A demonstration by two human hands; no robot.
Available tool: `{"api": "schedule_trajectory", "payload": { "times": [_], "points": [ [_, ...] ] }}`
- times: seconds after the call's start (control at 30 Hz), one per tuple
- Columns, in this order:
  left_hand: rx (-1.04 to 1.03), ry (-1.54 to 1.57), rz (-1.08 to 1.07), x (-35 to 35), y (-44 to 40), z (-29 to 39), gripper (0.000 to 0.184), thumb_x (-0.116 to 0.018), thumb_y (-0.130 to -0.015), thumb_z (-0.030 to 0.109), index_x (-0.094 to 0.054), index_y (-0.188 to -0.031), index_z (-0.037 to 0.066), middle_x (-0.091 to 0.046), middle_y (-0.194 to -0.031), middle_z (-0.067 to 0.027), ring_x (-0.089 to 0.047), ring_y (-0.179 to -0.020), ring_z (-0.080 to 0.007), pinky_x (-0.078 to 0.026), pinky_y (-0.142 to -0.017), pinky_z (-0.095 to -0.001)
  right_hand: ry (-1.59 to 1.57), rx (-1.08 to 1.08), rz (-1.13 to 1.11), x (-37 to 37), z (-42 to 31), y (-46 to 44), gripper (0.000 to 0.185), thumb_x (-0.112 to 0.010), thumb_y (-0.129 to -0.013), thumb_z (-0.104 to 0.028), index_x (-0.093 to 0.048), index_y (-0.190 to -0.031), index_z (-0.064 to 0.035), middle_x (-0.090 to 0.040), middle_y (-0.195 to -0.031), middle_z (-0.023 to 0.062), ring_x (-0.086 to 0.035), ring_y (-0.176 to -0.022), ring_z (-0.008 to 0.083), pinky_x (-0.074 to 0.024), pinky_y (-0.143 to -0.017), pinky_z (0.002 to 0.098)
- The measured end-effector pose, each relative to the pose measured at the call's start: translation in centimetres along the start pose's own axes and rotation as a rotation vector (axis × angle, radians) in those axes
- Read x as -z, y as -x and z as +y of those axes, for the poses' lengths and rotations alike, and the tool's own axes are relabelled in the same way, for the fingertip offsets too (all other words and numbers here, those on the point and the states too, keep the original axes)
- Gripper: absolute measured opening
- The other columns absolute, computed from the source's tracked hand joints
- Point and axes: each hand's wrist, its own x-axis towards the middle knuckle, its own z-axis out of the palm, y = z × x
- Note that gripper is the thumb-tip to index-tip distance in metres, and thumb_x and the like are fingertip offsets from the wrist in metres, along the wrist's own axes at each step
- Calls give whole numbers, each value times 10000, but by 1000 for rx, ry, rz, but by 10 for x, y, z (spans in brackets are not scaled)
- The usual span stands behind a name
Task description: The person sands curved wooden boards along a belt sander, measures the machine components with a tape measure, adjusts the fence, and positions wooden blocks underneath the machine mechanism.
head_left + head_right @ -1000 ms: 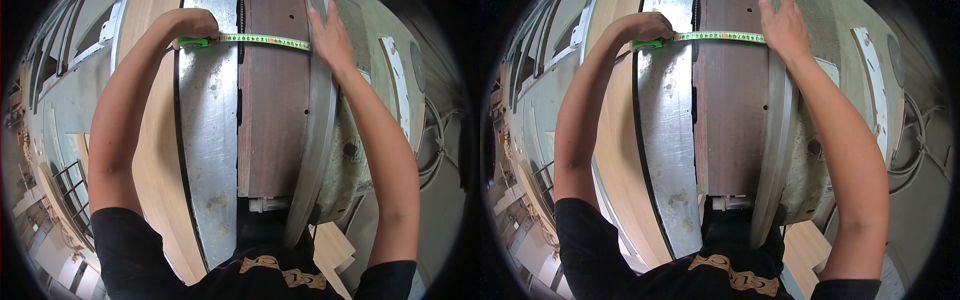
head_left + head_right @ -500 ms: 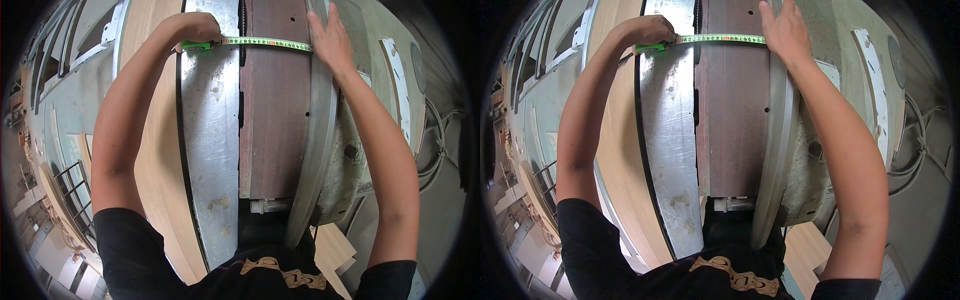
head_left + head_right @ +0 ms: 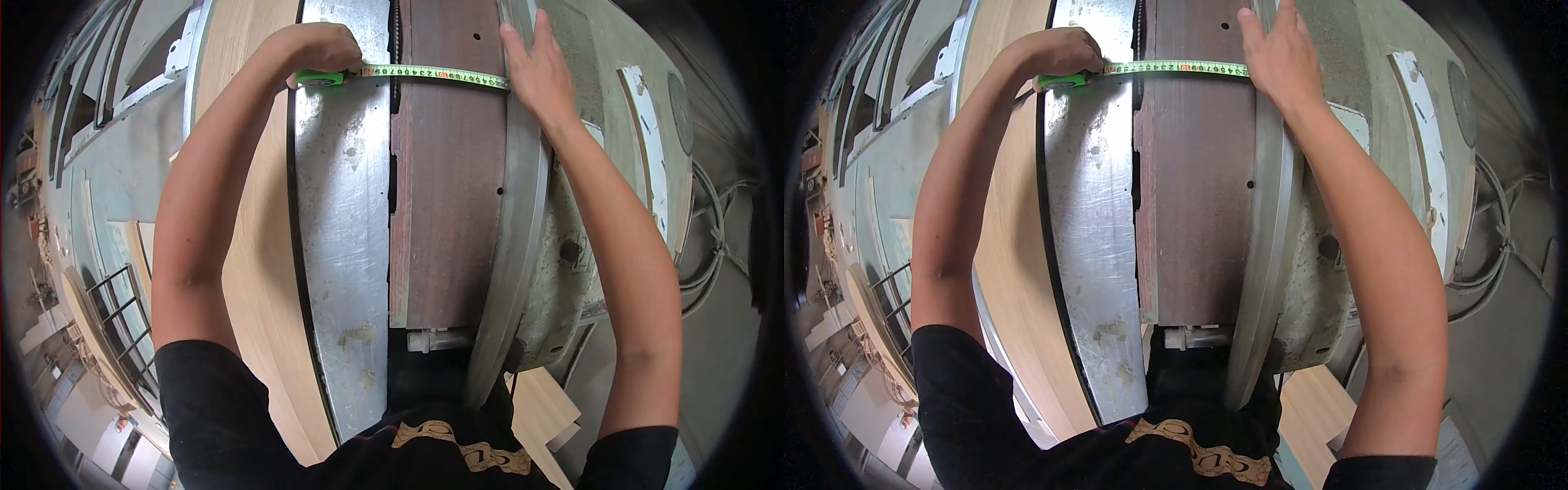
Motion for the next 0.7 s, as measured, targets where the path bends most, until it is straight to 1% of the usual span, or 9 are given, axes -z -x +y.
{"api": "schedule_trajectory", "payload": {
  "times": [0.03, 0.1, 0.13, 0.2, 0.47, 0.57, 0.63, 0.67, 0.7],
  "points": [
    [2, -1, 1, 4, 3, 4, 278, -554, -983, 151, -773, -1121, 51, -739, -1168, -131, -719, -1057, -302, -577, -1004, -402, -7, 10, 9, -1, 1, -1, 924, -452, -991, -644, -266, -1593, 32, -415, -1572, 282, -414, -1452, 428, -338, -1190, 452],
    [133, 152, -65, 12, 6, 9, 281, -549, -990, 167, -774, -1110, 49, -740, -1151, -133, -717, -1059, -303, -577, -1003, -409, -7, 23, 16, -2, 3, -2, 920, -450, -993, -641, -267, -1594, 31, -414, -1573, 282, -413, -1453, 427, -336, -1192, 451],
    [132, 150, -65, 6, 2, 4, 281, -549, -990, 167, -774, -1110, 49, -740, -1151, -133, -717, -1059, -303, -577, -1003, -409, -8, 32, 20, -2, 3, -2, 915, -448, -995, -637, -268, -1594, 30, -413, -1573, 281, -411, -1455, 426, -335, -1193, 450],
    [22, 52, -12, -4, -3, -2, 284, -545, -1003, 168, -772, -1132, 53, -740, -1146, -136, -717, -1063, -300, -576, -1003, -412, -19, 22, 12, -2, 4, -1, 916, -449, -995, -639, -267, -1595, 29, -411, -1575, 281, -410, -1456, 426, -335, -1194, 451],
    [22, -21, -13, 3, 1, 4, 283, -566, -1017, 208, -763, -1170, 77, -746, -1153, -107, -718, -1079, -289, -576, -1016, -397, -11, 28, 21, -2, 5, -2, 920, -454, -993, -643, -270, -1594, 29, -404, -1580, 280, -406, -1458, 425, -335, -1194, 451],
    [20, -37, 1, 1, 0, 4, 273, -571, -1018, 202, -766, -1171, 86, -745, -1161, -105, -718, -1080, -285, -574, -1023, -395, -7, 30, 8, -3, 5, -2, 942, -460, -990, -644, -241, -1596, 43, -393, -1584, 287, -404, -1459, 428, -338, -1191, 458],
    [18, -43, 1, -6, 0, 1, 266, -572, -1019, 191, -769, -1168, 90, -745, -1164, -110, -719, -1079, -283, -572, -1028, -397, -10, 27, 76, -5, 3, -2, 868, -451, -987, -658, -376, -1561, -12, -489, -1523, 260, -469, -1413, 414, -377, -1160, 459],
    [4, 3, 61, -9, 4, -2, 267, -579, -1016, 208, -774, -1146, 79, -747, -1151, -122, -722, -1054, -296, -571, -1004, -403, -13, 28, 78, -3, 3, -2, 868, -451, -987, -658, -376, -1561, -12, -489, -1523, 260, -469, -1413, 414, -377, -1160, 459],
    [-12, 51, 122, -10, 7, -1, 272, -587, -1012, 225, -780, -1124, 68, -748, -1139, -134, -724, -1029, -308, -570, -980, -408, -57, -11, 33, 3, -5, 0, 834, -469, -1006, -574, -317, -1573, 19, -449, -1534, 295, -448, -1420, 432, -361, -1176, 463]
  ]
}}
